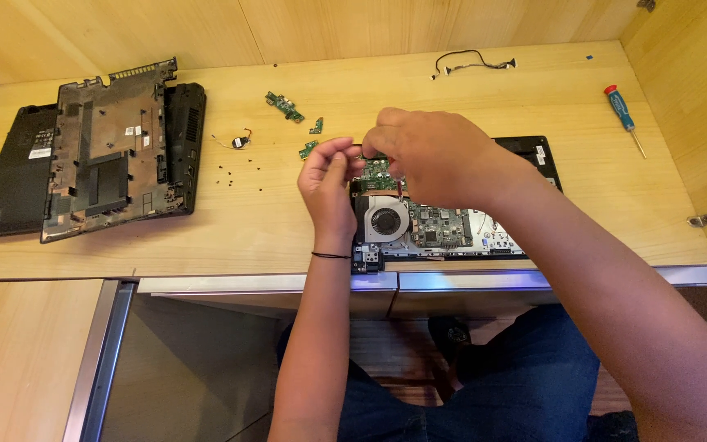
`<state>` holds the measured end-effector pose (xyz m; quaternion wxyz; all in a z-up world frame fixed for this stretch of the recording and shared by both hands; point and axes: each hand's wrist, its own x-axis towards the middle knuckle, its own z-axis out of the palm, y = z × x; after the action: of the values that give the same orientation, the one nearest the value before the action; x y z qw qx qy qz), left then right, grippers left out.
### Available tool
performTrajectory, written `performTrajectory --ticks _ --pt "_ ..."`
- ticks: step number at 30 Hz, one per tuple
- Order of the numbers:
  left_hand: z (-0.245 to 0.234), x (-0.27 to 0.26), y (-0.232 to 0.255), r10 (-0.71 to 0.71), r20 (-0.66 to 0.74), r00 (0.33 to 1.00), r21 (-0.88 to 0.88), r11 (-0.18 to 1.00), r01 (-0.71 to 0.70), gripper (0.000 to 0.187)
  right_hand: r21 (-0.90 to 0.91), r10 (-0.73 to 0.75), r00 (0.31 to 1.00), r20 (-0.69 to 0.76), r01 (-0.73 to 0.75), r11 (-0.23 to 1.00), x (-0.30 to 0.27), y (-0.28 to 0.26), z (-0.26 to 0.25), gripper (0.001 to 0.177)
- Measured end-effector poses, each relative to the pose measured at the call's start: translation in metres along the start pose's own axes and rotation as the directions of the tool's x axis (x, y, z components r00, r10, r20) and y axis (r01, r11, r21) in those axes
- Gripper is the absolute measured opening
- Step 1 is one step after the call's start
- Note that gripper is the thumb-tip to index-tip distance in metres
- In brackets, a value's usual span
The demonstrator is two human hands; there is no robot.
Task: A person is disassembling a laptop on a workbench, removing screws with a screwdriver and extracting internal components like small circuit boards and connectors.
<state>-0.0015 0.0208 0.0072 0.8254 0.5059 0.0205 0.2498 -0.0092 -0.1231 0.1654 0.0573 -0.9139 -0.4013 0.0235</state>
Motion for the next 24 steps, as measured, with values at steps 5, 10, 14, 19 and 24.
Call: performTrajectory --ticks 5,10,14,19,24 --pt "-0.014 0.002 0.006 -0.106 -0.188 0.977 -0.025 0.994 0.103 0.016 -0.112 0.228 0.964 -0.136 -0.244 0.963 0.005 0.017 0.021 0.023" --pt "-0.001 -0.007 0.008 -0.031 0.008 0.999 0.109 0.994 0.029 0.014 -0.221 0.318 0.912 -0.26 -0.377 0.9 0.003 0.019 0.018 0.03" --pt "0.002 -0.009 0.009 0.011 0.049 0.999 0.21 0.978 -0.021 0.017 0.135 0.109 0.985 -0.133 -0.091 0.987 -0.004 0.014 0.012 0.027" --pt "-0.005 -0.011 0.017 0.031 -0.025 0.999 0.18 0.983 -0.026 0.018 0.311 0.199 0.933 -0.3 -0.101 0.945 -0.023 0.037 0.028 0.021" --pt "-0.048 -0.03 0.05 0.197 -0.055 0.979 0.3 0.938 -0.172 0.015 0.894 0.788 0.427 -0.444 0.274 0.356 -0.084 0.072 0.07 0.016"
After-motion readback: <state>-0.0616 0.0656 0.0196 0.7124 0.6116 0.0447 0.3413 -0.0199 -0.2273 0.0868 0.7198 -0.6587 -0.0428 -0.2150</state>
